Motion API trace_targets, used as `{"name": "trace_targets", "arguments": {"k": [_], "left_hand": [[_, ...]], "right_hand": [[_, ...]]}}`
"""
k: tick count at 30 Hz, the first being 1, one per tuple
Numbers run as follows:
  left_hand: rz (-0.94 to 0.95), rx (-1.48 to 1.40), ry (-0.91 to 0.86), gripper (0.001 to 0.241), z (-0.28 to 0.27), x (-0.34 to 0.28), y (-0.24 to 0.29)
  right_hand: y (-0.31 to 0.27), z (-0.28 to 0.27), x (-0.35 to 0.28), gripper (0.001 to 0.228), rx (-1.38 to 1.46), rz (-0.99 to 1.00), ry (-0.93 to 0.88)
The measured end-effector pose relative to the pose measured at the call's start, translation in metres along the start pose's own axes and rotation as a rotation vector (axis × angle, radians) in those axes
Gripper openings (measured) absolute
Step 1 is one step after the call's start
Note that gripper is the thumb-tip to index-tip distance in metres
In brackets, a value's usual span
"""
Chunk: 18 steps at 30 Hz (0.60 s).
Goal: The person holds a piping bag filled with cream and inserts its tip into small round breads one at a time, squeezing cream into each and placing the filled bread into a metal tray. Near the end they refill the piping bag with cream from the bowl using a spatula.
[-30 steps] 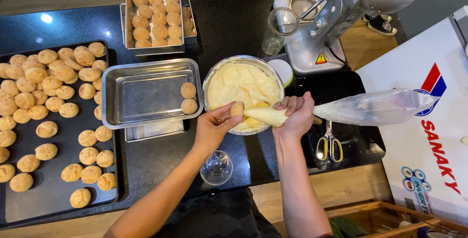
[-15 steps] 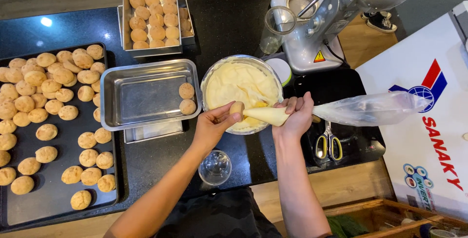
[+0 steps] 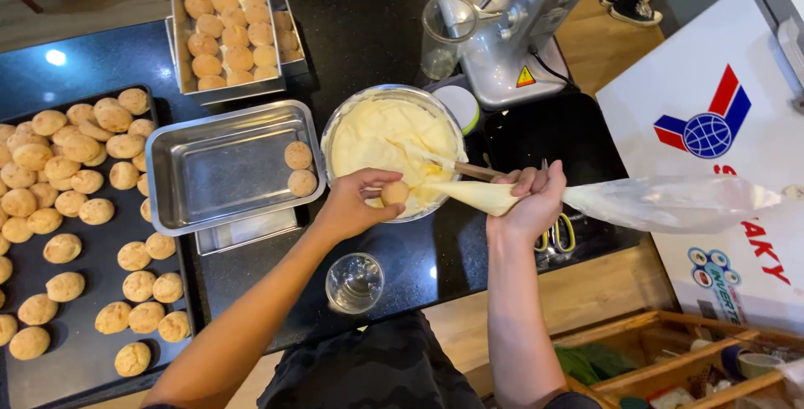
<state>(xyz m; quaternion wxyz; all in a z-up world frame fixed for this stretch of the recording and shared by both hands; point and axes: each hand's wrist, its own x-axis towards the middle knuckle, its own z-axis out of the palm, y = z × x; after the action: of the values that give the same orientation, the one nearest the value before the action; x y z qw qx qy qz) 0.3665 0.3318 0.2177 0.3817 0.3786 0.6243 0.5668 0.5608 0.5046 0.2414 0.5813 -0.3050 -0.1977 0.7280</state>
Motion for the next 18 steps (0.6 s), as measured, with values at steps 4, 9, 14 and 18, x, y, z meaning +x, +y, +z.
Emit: {"name": "trace_targets", "arguments": {"k": [4,9,14,18], "left_hand": [[0.231,0.41,-0.119,0.048,0.005,0.006,-0.006],[0.277,0.653,-0.321,0.046,0.017,0.003,0.004],[0.07,0.37,-0.183,0.048,-0.016,-0.008,0.009],[-0.03,0.091,0.245,0.054,-0.099,0.019,-0.057]], "right_hand": [[-0.01,-0.009,0.0,0.053,-0.01,-0.036,0.034],[-0.006,-0.025,0.002,0.054,0.007,0.004,0.053],[-0.006,-0.033,0.01,0.051,-0.022,0.01,0.058],[-0.008,-0.031,0.01,0.052,-0.043,-0.021,0.046]]}}
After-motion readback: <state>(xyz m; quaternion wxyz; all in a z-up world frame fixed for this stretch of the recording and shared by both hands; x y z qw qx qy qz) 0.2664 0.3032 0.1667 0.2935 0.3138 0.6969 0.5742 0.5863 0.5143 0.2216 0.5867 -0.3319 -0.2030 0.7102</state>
